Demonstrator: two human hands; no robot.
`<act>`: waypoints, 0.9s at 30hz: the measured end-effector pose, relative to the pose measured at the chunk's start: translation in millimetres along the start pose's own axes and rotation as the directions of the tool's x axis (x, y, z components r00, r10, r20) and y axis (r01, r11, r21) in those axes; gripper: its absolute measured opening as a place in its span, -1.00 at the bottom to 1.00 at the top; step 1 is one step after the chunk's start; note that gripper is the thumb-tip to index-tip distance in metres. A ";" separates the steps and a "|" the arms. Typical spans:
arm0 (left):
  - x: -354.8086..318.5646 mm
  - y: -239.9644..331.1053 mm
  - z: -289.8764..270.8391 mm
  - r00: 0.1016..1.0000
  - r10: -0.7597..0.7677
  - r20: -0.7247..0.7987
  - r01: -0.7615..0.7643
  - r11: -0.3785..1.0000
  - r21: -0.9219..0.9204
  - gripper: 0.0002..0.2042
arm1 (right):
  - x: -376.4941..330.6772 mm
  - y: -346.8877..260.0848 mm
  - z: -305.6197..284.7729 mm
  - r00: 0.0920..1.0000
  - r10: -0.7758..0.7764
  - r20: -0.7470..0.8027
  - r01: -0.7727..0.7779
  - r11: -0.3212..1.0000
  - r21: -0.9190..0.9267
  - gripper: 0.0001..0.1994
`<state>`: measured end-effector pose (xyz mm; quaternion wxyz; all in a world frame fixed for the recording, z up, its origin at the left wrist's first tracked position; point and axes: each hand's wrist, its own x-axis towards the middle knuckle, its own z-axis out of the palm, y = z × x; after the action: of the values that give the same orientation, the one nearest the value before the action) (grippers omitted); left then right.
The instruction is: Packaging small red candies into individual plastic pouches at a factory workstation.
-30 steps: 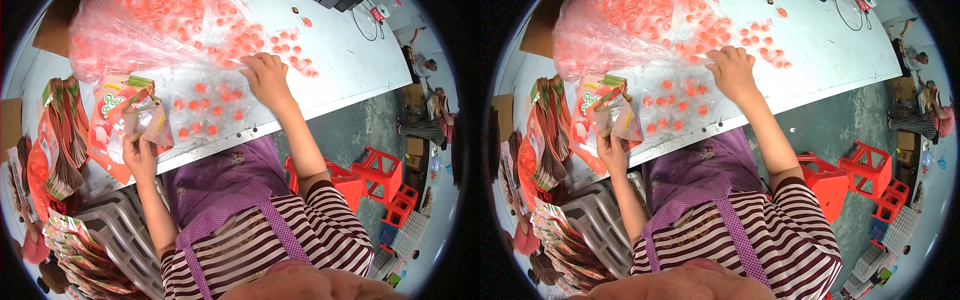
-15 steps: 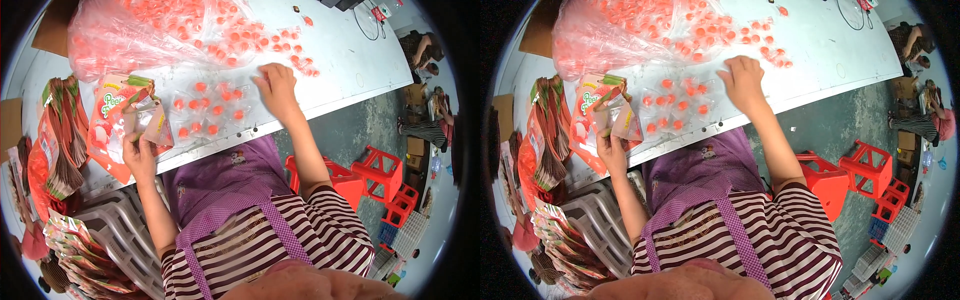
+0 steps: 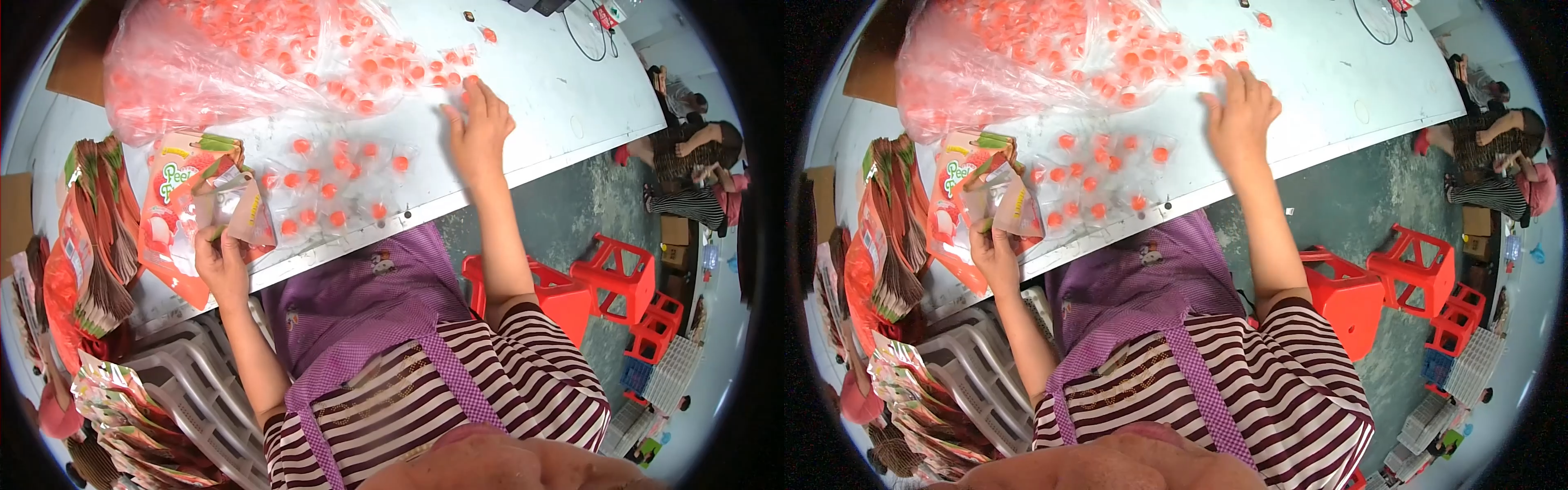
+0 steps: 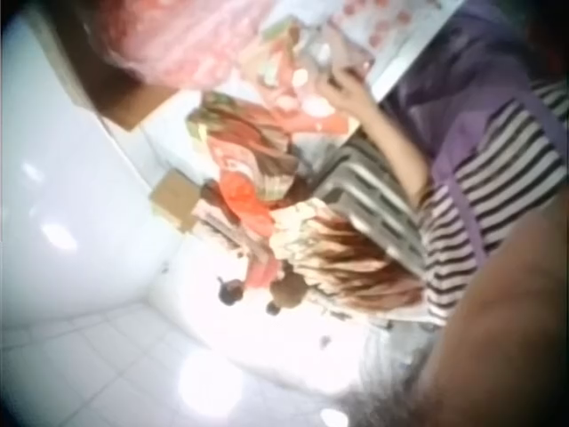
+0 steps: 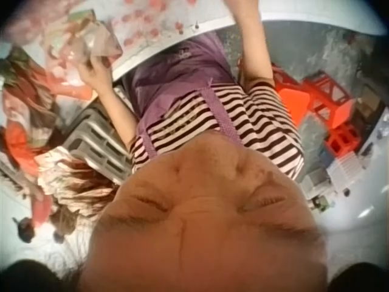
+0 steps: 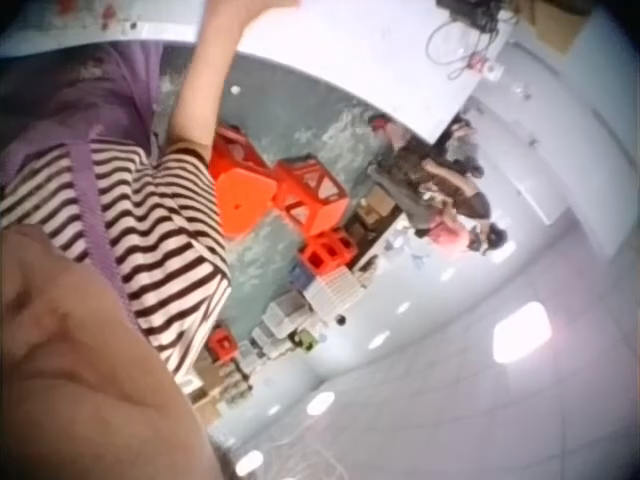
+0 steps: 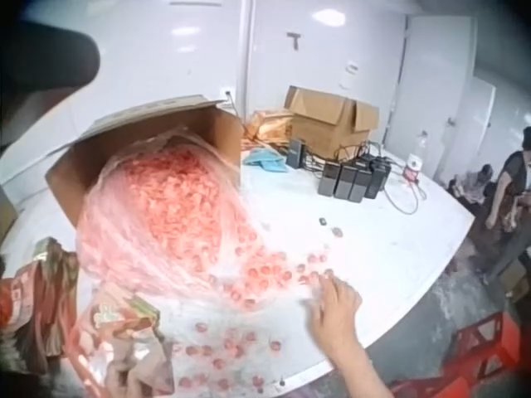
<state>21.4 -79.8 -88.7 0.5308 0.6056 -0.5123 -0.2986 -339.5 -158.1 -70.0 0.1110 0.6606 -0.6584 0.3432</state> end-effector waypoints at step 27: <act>-0.6 -1.1 -0.6 0.999 -0.033 0.023 0.034 0.998 -0.051 -0.91 | -16.3 43.3 -36.3 0.977 0.160 0.144 -0.142 0.982 -0.127 -0.76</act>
<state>22.1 -79.1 -89.6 0.5353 0.5971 -0.5000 -0.3270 -389.9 -128.1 -66.2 0.0716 0.6256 -0.7321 0.2600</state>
